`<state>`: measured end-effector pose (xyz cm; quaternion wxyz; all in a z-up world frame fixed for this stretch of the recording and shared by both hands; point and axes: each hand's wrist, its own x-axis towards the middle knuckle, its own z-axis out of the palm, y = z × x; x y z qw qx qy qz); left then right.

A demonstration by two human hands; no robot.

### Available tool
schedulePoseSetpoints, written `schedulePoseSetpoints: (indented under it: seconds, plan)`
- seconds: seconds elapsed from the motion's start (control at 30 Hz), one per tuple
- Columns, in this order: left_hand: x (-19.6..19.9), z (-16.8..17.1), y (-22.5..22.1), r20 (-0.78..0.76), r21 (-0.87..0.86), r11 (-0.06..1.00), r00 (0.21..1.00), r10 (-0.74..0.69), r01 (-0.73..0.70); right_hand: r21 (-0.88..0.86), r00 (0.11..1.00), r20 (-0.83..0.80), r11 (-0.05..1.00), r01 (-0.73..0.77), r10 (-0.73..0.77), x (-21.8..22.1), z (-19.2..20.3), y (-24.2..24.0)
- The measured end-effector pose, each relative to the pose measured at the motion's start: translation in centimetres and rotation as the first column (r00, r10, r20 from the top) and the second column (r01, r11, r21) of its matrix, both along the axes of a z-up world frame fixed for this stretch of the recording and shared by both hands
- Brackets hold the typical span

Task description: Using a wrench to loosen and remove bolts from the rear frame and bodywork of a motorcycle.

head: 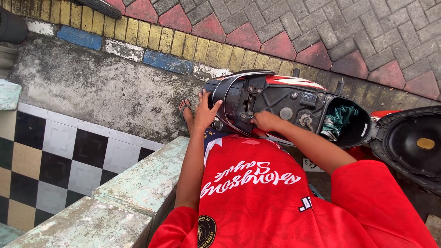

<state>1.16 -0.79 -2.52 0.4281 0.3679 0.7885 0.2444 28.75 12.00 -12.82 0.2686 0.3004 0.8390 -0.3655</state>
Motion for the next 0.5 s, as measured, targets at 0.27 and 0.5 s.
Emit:
schedulePoseSetpoints:
  seconds: [0.27,0.5]
  plan:
    - [-0.2,-0.6,0.0,-0.019,-0.015,1.000,1.000,0.009,-0.009,0.201,0.960,-0.036,0.939,0.278,-0.277,0.6,3.4,-4.9]
    - [-0.4,-1.2,-0.3,-0.029,-0.014,1.000,1.000,-0.010,0.010,0.311,0.967,-0.226,0.931,0.190,-0.122,1.6,5.1,-3.8]
